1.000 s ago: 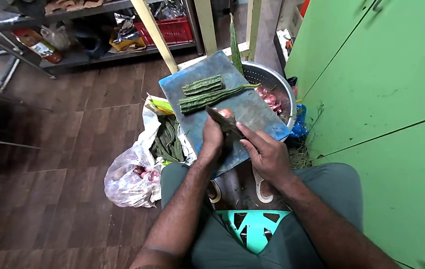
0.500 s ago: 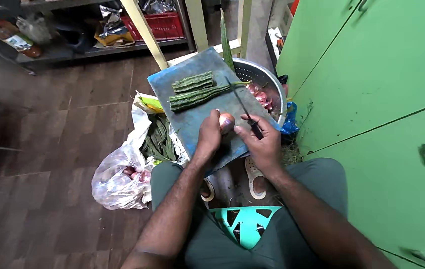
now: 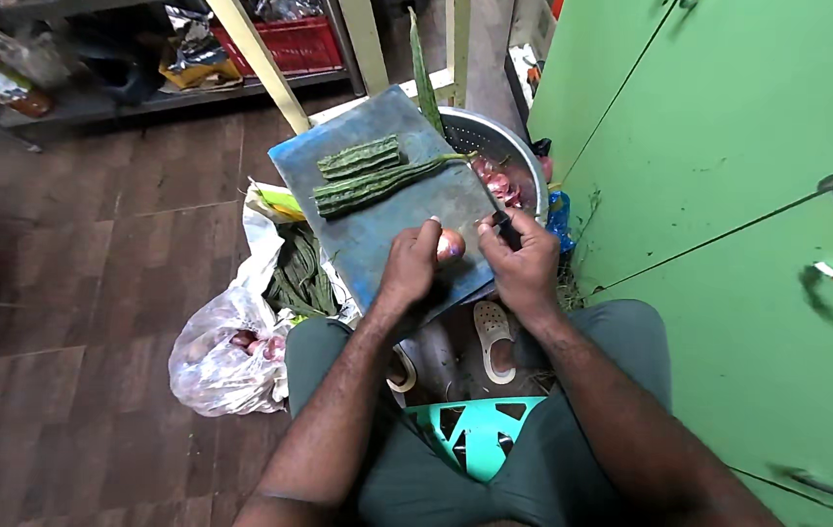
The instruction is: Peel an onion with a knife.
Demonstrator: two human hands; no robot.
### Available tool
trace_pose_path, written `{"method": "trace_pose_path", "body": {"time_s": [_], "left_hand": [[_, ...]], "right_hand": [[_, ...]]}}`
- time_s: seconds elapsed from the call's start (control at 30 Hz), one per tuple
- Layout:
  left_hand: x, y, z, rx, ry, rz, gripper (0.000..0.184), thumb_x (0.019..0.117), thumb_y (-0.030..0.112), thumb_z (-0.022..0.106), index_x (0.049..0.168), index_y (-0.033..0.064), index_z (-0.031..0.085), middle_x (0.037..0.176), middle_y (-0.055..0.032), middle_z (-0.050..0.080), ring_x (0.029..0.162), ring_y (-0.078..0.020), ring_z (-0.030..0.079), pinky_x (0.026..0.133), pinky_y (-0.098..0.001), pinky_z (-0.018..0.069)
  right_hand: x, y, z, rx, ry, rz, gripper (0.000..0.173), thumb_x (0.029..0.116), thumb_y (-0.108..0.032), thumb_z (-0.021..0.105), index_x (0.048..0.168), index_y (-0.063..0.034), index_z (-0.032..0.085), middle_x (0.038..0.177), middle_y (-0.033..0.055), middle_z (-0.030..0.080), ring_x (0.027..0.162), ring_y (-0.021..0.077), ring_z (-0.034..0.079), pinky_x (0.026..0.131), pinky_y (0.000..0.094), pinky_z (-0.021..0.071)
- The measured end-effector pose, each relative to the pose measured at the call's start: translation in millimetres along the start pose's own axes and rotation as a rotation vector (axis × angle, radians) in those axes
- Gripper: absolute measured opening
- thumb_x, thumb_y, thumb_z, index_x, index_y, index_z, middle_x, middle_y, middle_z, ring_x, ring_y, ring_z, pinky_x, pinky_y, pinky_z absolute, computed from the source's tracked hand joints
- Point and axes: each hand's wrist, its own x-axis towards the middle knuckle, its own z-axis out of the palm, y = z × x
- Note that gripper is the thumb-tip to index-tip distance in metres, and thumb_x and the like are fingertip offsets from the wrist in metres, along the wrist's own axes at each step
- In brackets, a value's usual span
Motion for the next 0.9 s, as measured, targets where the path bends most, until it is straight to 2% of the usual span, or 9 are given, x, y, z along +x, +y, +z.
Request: {"method": "trace_pose_path", "body": {"time_s": [0.07, 0.13, 0.17, 0.2, 0.27, 0.37, 0.47, 0.77, 0.9], "left_hand": [[1.1, -4.5, 0.0, -0.101, -0.021, -0.053, 0.063, 0.1070, 0.053, 0.026, 0.090, 0.0088, 0.068, 0.082, -0.0072, 0.068, 0.079, -0.0188, 0.068, 0.072, -0.0445, 0.0574], [1.4, -6.0, 1.1, -0.253, -0.026, -0.151, 0.065, 0.1060, 0.058, 0.025, 0.105, 0.0090, 0.068, 0.088, -0.0068, 0.070, 0.078, -0.0169, 0.067, 0.069, -0.0388, 0.0582], [1.1, -3.7, 2.6, -0.330, -0.011, -0.186, 0.064, 0.1065, 0.057, 0.023, 0.104, 0.0110, 0.067, 0.082, -0.0044, 0.068, 0.069, -0.0139, 0.063, 0.060, -0.0330, 0.0546], [1.6, -1.6, 3.6, -0.408, 0.006, -0.216, 0.064, 0.1065, 0.057, 0.021, 0.101, 0.0124, 0.067, 0.076, -0.0029, 0.065, 0.059, -0.0116, 0.058, 0.052, -0.0287, 0.0491], [3.7, -0.1, 2.1, -0.523, 0.034, -0.239, 0.066, 0.1067, 0.056, 0.018, 0.098, 0.0134, 0.067, 0.072, -0.0019, 0.064, 0.052, -0.0098, 0.053, 0.046, -0.0255, 0.0440], [7.5, -2.2, 0.8, -0.611, 0.077, -0.177, 0.066, 0.1075, 0.052, 0.014, 0.094, 0.0120, 0.065, 0.069, -0.0022, 0.062, 0.051, -0.0095, 0.051, 0.045, -0.0250, 0.0428], [9.3, -4.8, 1.4, -0.657, 0.094, -0.101, 0.066, 0.1071, 0.051, 0.009, 0.086, 0.0132, 0.059, 0.063, -0.0010, 0.054, 0.050, -0.0110, 0.047, 0.046, -0.0273, 0.0405], [9.7, -3.1, -5.7, -0.727, 0.062, -0.128, 0.075, 0.1051, 0.057, 0.004, 0.084, 0.0119, 0.060, 0.058, -0.0021, 0.052, 0.044, -0.0112, 0.044, 0.040, -0.0256, 0.0378], [7.8, -0.3, -4.5, -0.768, 0.040, -0.166, 0.074, 0.1045, 0.057, 0.003, 0.085, 0.0126, 0.059, 0.056, -0.0014, 0.048, 0.042, -0.0118, 0.041, 0.038, -0.0259, 0.0359]], "right_hand": [[8.6, 8.9, -7.4, -0.069, -0.007, 0.050, 0.014, 0.0989, -0.023, 0.068, 0.104, -0.0111, 0.073, 0.075, -0.0020, 0.064, 0.058, 0.0081, 0.054, 0.052, 0.0282, 0.0473], [11.9, 16.8, -14.5, -0.214, -0.064, 0.058, 0.023, 0.1031, -0.031, 0.061, 0.118, -0.0178, 0.073, 0.092, -0.0026, 0.073, 0.074, 0.0082, 0.067, 0.067, 0.0340, 0.0578], [10.4, 16.1, -16.9, -0.266, -0.104, 0.048, 0.032, 0.1048, -0.034, 0.058, 0.131, -0.0207, 0.069, 0.105, -0.0017, 0.075, 0.085, 0.0092, 0.071, 0.076, 0.0378, 0.0604], [7.0, 12.6, -16.6, -0.289, -0.128, 0.029, 0.037, 0.1058, -0.036, 0.055, 0.139, -0.0215, 0.065, 0.110, 0.0002, 0.075, 0.088, 0.0111, 0.071, 0.078, 0.0407, 0.0601], [-3.4, -0.2, -11.3, -0.298, -0.175, -0.036, 0.039, 0.1071, -0.034, 0.054, 0.142, -0.0179, 0.062, 0.112, 0.0030, 0.074, 0.092, 0.0120, 0.071, 0.082, 0.0396, 0.0607], [-21.5, -13.4, 2.4, -0.399, -0.254, -0.079, 0.040, 0.1072, -0.036, 0.053, 0.143, -0.0198, 0.061, 0.107, 0.0046, 0.075, 0.088, 0.0175, 0.072, 0.077, 0.0442, 0.0607], [-31.5, -17.2, 11.9, -0.479, -0.289, -0.087, 0.043, 0.1071, -0.038, 0.052, 0.146, -0.0222, 0.059, 0.106, 0.0055, 0.075, 0.084, 0.0229, 0.073, 0.071, 0.0488, 0.0597], [-36.3, -21.0, 15.0, -0.488, -0.312, -0.084, 0.042, 0.1073, -0.037, 0.052, 0.146, -0.0218, 0.059, 0.107, 0.0046, 0.075, 0.081, 0.0219, 0.072, 0.067, 0.0484, 0.0587], [-37.0, -21.1, 16.4, -0.542, -0.272, -0.105, 0.040, 0.1053, -0.027, 0.055, 0.145, -0.0218, 0.060, 0.108, 0.0051, 0.075, 0.079, 0.0241, 0.072, 0.063, 0.0492, 0.0575]]}}
